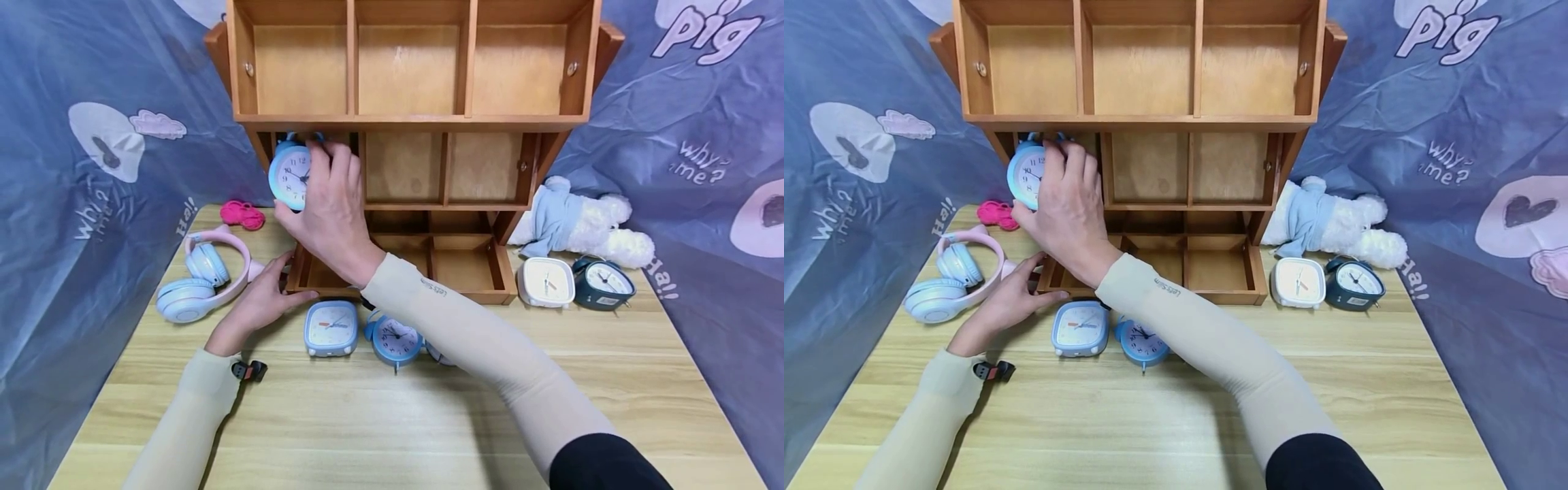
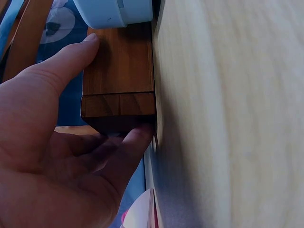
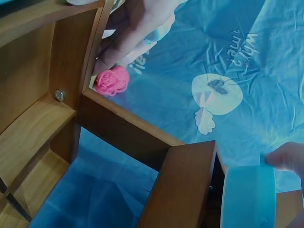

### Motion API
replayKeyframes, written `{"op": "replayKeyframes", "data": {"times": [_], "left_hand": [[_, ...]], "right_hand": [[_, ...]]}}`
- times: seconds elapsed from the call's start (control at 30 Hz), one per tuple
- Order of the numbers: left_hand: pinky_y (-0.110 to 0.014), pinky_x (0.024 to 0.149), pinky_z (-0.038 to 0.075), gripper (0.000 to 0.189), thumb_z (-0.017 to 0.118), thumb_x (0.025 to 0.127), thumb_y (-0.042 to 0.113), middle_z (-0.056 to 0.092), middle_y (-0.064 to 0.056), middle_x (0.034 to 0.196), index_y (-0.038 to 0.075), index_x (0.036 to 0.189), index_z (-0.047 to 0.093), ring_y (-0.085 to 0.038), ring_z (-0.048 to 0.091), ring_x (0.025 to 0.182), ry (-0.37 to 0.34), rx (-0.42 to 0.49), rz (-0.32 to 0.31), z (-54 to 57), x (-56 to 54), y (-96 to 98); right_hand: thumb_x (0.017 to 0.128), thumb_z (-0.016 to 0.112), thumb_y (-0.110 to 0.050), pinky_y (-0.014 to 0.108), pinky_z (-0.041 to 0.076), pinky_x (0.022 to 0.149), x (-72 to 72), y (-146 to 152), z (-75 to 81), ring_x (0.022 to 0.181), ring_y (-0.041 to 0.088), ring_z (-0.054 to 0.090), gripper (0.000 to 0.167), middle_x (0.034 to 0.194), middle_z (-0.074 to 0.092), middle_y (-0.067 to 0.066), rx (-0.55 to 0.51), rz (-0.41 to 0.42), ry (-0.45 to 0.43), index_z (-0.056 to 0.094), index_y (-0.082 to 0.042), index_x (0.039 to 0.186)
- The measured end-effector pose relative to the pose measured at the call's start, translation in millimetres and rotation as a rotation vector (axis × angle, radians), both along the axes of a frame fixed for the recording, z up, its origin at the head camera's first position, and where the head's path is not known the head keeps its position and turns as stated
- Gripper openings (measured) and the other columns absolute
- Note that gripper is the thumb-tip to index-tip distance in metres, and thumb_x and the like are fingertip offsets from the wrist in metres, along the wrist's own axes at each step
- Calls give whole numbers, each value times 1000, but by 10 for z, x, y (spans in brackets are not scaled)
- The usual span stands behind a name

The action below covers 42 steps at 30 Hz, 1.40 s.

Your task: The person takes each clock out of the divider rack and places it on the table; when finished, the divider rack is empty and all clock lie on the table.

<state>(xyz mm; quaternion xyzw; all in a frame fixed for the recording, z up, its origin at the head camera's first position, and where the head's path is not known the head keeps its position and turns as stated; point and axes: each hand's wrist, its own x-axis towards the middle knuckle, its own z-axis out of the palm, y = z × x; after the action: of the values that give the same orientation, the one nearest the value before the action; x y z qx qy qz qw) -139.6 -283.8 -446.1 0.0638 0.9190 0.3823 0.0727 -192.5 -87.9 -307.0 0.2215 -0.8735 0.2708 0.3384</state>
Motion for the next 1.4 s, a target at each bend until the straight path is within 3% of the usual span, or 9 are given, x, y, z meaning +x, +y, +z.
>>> {"op": "replayKeyframes", "data": {"times": [0.43, 0.83, 1.07, 1.4], "left_hand": [[-71, 127, 43, 113, 85, 99, 54, 32, -27, 181, 10, 180, 19, -52, 41, 163, -13, -38, 7, 19, 15, -2], [-70, 125, 45, 113, 86, 99, 51, 35, -29, 179, 9, 180, 20, -52, 47, 158, 9, -37, 7, -3, 10, 3], [-71, 127, 43, 114, 87, 98, 51, 32, -30, 180, 5, 179, 20, -54, 42, 161, 3, -45, 8, 3, 9, 13], [-68, 121, 50, 112, 86, 99, 50, 40, -29, 175, 8, 180, 20, -51, 55, 151, 8, -28, 9, 9, 15, 8]], "right_hand": [[85, 92, -43, 40, 51, 105, 125, 183, -61, 128, 35, 51, 89, 146, 53, 22, -43, 74, -32, 55, 1, 153], [85, 93, -43, 42, 50, 108, 237, 305, -134, 132, 37, 48, 90, 146, 52, 23, -48, 113, -59, 55, 3, 153], [82, 97, -39, 43, 52, 108, 316, 387, -180, 130, 38, 49, 91, 144, 52, 23, -72, 128, -43, 55, 2, 152], [81, 98, -34, 45, 53, 106, 430, 515, -193, 129, 40, 48, 90, 144, 51, 24, -118, 158, -61, 56, 3, 151]]}}
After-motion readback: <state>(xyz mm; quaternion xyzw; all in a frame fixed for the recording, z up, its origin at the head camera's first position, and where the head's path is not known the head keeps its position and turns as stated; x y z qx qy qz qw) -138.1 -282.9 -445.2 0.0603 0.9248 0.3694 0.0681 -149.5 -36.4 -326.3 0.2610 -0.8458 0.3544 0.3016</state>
